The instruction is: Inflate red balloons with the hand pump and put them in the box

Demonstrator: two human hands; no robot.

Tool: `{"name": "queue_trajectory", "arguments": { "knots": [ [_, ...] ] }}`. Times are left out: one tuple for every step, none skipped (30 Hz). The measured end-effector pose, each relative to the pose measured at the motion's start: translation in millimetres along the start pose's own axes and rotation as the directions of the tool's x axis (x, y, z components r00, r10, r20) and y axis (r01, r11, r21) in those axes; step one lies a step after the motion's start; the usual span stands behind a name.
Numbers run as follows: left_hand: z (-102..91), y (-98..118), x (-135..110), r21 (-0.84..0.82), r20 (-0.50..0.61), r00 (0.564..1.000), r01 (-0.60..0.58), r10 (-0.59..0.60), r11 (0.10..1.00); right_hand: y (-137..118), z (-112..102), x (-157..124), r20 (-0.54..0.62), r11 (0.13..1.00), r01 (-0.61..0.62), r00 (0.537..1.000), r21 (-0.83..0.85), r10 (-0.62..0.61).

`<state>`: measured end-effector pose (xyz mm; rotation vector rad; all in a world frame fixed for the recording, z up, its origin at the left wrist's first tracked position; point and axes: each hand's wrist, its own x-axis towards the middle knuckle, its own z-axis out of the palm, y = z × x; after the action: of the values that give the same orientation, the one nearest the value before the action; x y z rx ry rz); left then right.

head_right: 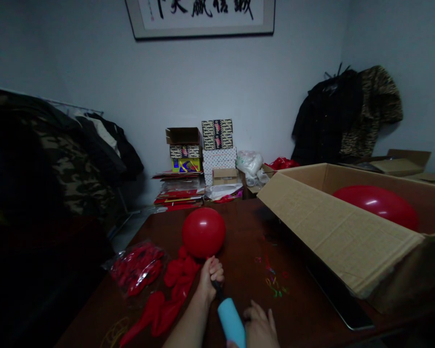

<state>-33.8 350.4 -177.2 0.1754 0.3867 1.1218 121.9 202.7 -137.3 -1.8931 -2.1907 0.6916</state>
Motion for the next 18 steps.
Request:
{"name": "queue_trajectory", "arguments": {
  "knots": [
    [-1.1, 0.3, 0.9, -0.007, 0.000, 1.000, -0.005, 0.005, 1.000, -6.7, -3.9, 5.5, -0.009, 1.000, 0.009, 1.000, 0.000, -0.009],
    [-2.4, 0.5, 2.0, -0.014, -0.001, 1.000, -0.011, 0.011, 1.000, -12.3, -6.7, 9.7, -0.019, 1.000, 0.007, 1.000, -0.001, -0.007],
    [-3.8, 0.5, 3.1, -0.018, -0.002, 1.000, -0.015, 0.015, 1.000, -16.5, -8.2, 12.7, -0.025, 1.000, -0.001, 1.000, -0.003, 0.001],
    [-4.9, 0.4, 4.3, -0.018, -0.003, 1.000, -0.017, 0.017, 1.000, -19.3, -8.4, 14.7, -0.025, 1.000, -0.010, 1.000, -0.011, 0.010],
    [-5.9, 0.0, 5.3, -0.013, -0.002, 1.000, -0.015, 0.015, 1.000, -20.8, -7.7, 15.8, -0.022, 1.000, -0.020, 1.000, -0.021, 0.020],
    [-6.5, -0.4, 6.1, -0.003, 0.001, 1.000, -0.011, 0.011, 1.000, -21.3, -6.3, 16.0, -0.017, 0.999, -0.029, 0.999, -0.031, 0.028],
    [-6.7, -0.9, 6.7, 0.008, 0.003, 1.000, -0.004, 0.004, 1.000, -21.2, -4.6, 15.6, -0.018, 0.998, -0.037, 0.999, -0.043, 0.036],
    [-6.7, -1.3, 7.0, 0.017, 0.007, 1.000, 0.001, -0.001, 1.000, -20.9, -2.8, 14.8, -0.030, 0.997, -0.045, 0.999, -0.056, 0.044],
    [-6.3, -1.7, 7.0, 0.024, 0.010, 1.000, 0.006, -0.007, 1.000, -20.6, -1.0, 13.9, -0.046, 0.996, -0.052, 0.998, -0.069, 0.049],
    [-5.9, -1.8, 6.7, 0.028, 0.012, 1.000, 0.010, -0.011, 1.000, -20.3, 0.8, 12.9, -0.065, 0.995, -0.057, 0.997, -0.079, 0.051],
    [-5.4, -1.9, 6.4, 0.030, 0.013, 1.000, 0.013, -0.013, 0.999, -19.8, 2.7, 12.1, -0.079, 0.995, -0.056, 0.996, -0.087, 0.049],
    [-5.0, -1.9, 6.0, 0.034, 0.013, 1.000, 0.018, -0.018, 0.999, -18.9, 5.1, 11.5, -0.085, 0.994, -0.054, 0.995, -0.092, 0.046],
    [-4.8, -1.9, 5.6, 0.040, 0.014, 1.000, 0.024, -0.024, 0.999, -17.4, 8.2, 11.0, -0.081, 0.994, -0.051, 0.996, -0.096, 0.043],
    [-4.6, -1.9, 5.2, 0.049, 0.014, 0.999, 0.031, -0.032, 0.998, -15.0, 12.1, 10.5, -0.071, 0.994, -0.048, 0.997, -0.103, 0.041],
    [-4.5, -1.9, 4.8, 0.057, 0.014, 0.999, 0.035, -0.036, 0.998, -11.6, 16.8, 9.6, -0.060, 0.993, -0.047, 0.997, -0.112, 0.041],
    [-4.5, -2.1, 4.5, 0.063, 0.013, 0.999, 0.035, -0.036, 0.997, -7.2, 22.1, 8.1, -0.054, 0.991, -0.050, 0.998, -0.120, 0.044],
    [-4.3, -2.2, 4.1, 0.068, 0.012, 0.999, 0.032, -0.033, 0.997, -1.9, 27.6, 5.5, -0.056, 0.990, -0.059, 0.997, -0.127, 0.052],
    [-4.0, -2.3, 3.7, 0.069, 0.010, 1.000, 0.026, -0.027, 0.997, 4.1, 32.9, 1.7, -0.068, 0.989, -0.072, 0.996, -0.129, 0.064]
  ]
}}
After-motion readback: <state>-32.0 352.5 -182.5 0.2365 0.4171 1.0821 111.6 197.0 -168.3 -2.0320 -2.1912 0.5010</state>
